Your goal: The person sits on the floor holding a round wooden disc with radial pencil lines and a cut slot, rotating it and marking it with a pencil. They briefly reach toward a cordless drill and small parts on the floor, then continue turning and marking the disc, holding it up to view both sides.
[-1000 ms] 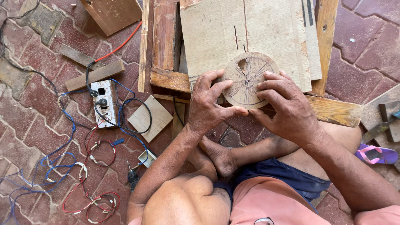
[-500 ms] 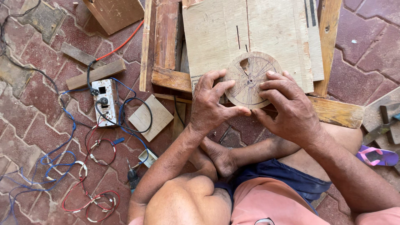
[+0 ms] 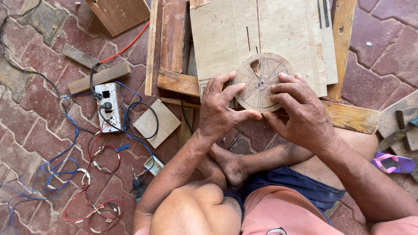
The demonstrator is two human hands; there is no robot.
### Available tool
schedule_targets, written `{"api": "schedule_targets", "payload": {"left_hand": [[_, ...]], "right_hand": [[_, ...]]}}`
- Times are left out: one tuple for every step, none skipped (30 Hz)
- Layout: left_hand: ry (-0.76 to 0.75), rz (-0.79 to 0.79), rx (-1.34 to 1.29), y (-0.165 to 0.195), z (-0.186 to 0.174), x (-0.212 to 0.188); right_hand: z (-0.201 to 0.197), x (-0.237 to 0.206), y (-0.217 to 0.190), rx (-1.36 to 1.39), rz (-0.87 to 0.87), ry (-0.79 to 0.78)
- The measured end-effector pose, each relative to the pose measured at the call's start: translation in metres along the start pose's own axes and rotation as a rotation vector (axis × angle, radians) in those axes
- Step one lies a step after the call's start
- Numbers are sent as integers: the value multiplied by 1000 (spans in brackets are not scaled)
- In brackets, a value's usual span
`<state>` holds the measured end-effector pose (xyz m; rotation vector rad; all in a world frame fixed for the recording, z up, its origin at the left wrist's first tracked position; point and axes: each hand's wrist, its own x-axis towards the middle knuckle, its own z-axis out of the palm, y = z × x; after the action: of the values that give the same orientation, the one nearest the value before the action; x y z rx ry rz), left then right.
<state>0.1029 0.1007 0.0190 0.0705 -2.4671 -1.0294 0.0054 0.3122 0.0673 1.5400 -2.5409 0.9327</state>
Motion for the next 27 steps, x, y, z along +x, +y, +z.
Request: {"api": "schedule_targets", "payload": {"left_hand": [[-4,0,1,0,0,0],[-7,-1,4,0,-1,0],[-10,-1,8,0,-1,0],[-9,-6,7,1,-1,0],[-7,-10,6,1,-1,0],[-6,-12,4,1,-1,1],[-10,-14,7,1,-1,1],[-14,-16,10,1,-1,1],[-15,-16,14,1,-1,2],[-12,-13,11,1,-2,2],[-10,-11,8,1,-2,2],[-8,-6,4,1,-2,3],[-11,-9,3,1,-2,3],[-15,-13,4,1,-2,2],[-18,-16,4,1,-2,3],[-16,-12,7,1,-2,3],[-17,-11,9,0,-2,3],[-18,-11,10,0,-2,3],[-17,-6,3,0,-2,3],[-15,-2,-3,0,-2,4],[-12,2,-8,0,-2,4],[-14,-3,-8,0,-2,3],[-17,-7,-8,0,-3,3],[-21,-12,-10,1,-3,3],[-23,-14,-11,1,-3,3],[-24,-16,-12,1,-4,3],[-27,-18,-13,1,-4,4]], "right_hand": [[0,0,0,-2,0,0],[0,0,0,-3,-1,-1],[0,0,0,-4,-2,-1],[0,0,0,-3,-2,2],[0,0,0,-3,-2,5],[0,0,0,-3,-2,8],[0,0,0,-6,1,9],[1,0,0,-9,2,9],[1,0,0,-13,2,10],[1,0,0,-13,1,9],[1,1,0,-12,2,8],[1,1,0,-14,3,7],[1,1,0,-16,4,10],[1,1,0,-16,5,12],[1,1,0,-17,5,15],[1,1,0,-17,4,19],[1,1,0,-16,4,22],[2,1,0,-14,6,23],[2,1,0,-22,11,16],[1,0,1,-31,15,10],[2,0,1,-39,19,3],[2,0,1,-33,12,7],[2,0,1,-30,7,13],[2,0,2,-26,3,18],[2,0,2,-25,5,19],[2,0,2,-24,7,20],[2,0,1,-22,9,22]]}}
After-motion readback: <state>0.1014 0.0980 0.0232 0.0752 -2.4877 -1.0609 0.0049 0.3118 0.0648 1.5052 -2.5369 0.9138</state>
